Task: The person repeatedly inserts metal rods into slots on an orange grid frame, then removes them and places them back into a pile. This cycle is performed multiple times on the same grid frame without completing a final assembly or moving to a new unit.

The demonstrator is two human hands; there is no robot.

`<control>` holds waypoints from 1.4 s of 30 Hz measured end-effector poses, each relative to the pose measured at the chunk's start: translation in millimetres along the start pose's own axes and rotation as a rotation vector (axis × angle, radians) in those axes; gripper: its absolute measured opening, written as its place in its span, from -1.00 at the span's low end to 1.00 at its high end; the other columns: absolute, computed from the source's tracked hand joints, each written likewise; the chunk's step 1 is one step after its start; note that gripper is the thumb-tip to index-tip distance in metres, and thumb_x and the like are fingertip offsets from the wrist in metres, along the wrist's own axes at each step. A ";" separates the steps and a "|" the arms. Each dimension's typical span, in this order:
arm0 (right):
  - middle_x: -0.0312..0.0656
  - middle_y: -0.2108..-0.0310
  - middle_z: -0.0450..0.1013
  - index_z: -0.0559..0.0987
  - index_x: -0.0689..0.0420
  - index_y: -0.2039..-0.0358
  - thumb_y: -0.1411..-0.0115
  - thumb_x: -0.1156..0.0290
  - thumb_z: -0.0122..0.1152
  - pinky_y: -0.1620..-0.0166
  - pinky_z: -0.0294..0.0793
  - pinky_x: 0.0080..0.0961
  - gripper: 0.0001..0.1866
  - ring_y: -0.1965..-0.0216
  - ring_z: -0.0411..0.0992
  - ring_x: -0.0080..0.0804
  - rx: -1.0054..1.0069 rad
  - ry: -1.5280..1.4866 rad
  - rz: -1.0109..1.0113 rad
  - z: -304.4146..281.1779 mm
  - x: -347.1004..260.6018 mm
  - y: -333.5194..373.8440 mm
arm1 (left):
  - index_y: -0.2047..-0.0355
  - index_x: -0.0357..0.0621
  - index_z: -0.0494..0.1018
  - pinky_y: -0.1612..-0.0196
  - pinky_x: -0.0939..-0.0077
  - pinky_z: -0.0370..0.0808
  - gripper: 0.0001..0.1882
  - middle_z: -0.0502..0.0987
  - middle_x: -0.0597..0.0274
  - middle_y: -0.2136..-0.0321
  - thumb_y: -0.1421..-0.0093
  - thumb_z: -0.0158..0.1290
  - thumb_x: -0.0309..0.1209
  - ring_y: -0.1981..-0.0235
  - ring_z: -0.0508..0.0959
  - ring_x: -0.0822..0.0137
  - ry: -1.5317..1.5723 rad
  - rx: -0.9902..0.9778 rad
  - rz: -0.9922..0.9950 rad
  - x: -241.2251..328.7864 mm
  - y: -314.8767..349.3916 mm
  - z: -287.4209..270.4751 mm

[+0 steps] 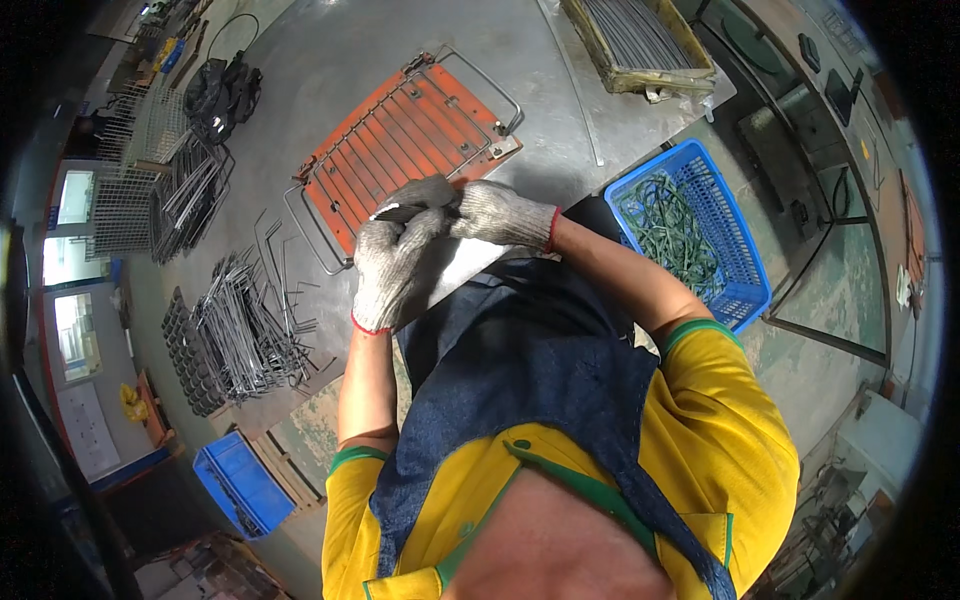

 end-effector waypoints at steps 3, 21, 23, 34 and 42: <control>0.02 0.34 0.54 0.54 0.20 0.20 -0.21 0.09 0.12 0.17 0.46 -0.24 -0.61 0.27 0.51 -0.09 -0.165 0.173 0.274 -3.4 -4.1 -6.4 | 0.21 -0.10 0.59 0.18 0.48 0.47 -0.78 0.63 0.23 0.36 -0.17 0.06 -0.35 0.31 0.60 0.28 -0.012 0.010 -0.198 2.9 -8.9 1.1; -0.13 0.25 0.55 0.55 0.12 0.16 -0.11 0.59 0.15 0.18 0.54 -0.40 -0.75 0.21 0.54 -0.24 -0.120 0.222 0.111 -40.9 13.1 -59.7 | 0.02 -0.41 0.30 0.17 0.26 0.62 -0.68 0.53 -0.13 0.26 -0.33 -0.10 -0.39 0.24 0.60 0.03 1.036 0.074 -0.617 -70.8 -138.8 -3.5; -0.13 0.23 0.54 0.53 0.13 0.12 -0.12 0.57 0.16 0.17 0.54 -0.39 -0.73 0.20 0.54 -0.24 -0.121 0.277 0.127 -47.2 -2.6 -59.4 | 0.05 -0.43 0.35 0.16 0.26 0.58 -0.65 0.54 -0.13 0.23 -0.30 -0.03 -0.35 0.23 0.60 0.05 0.906 0.034 -0.576 -81.1 -144.1 -8.7; -0.12 0.13 0.54 0.52 0.15 0.07 -0.10 0.63 0.18 0.09 0.54 -0.43 -0.66 0.10 0.53 -0.28 -0.185 0.271 0.259 -53.3 -18.4 -64.4 | 0.09 -0.15 0.48 0.01 0.15 0.40 -0.64 0.54 0.02 0.16 -0.20 0.07 -0.18 0.12 0.53 0.07 -0.823 0.015 -0.099 -28.4 -155.1 -21.7; -0.10 0.37 0.51 0.50 0.12 0.22 -0.08 0.52 0.16 0.23 0.55 -0.31 -0.79 0.26 0.52 -0.14 -0.042 0.581 0.082 -54.3 -0.9 -62.2 | 0.04 -0.05 0.44 -0.12 0.04 0.26 -0.63 0.39 0.06 0.00 -0.23 -0.05 -0.16 -0.09 0.34 -0.01 -1.032 -0.038 0.536 -66.7 -151.0 -3.4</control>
Point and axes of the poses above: each hand's wrist, its own y-axis away from the middle knuckle, its own z-axis out of the palm, x = y × z, the point moved 2 cm from there along -y, towards the middle knuckle
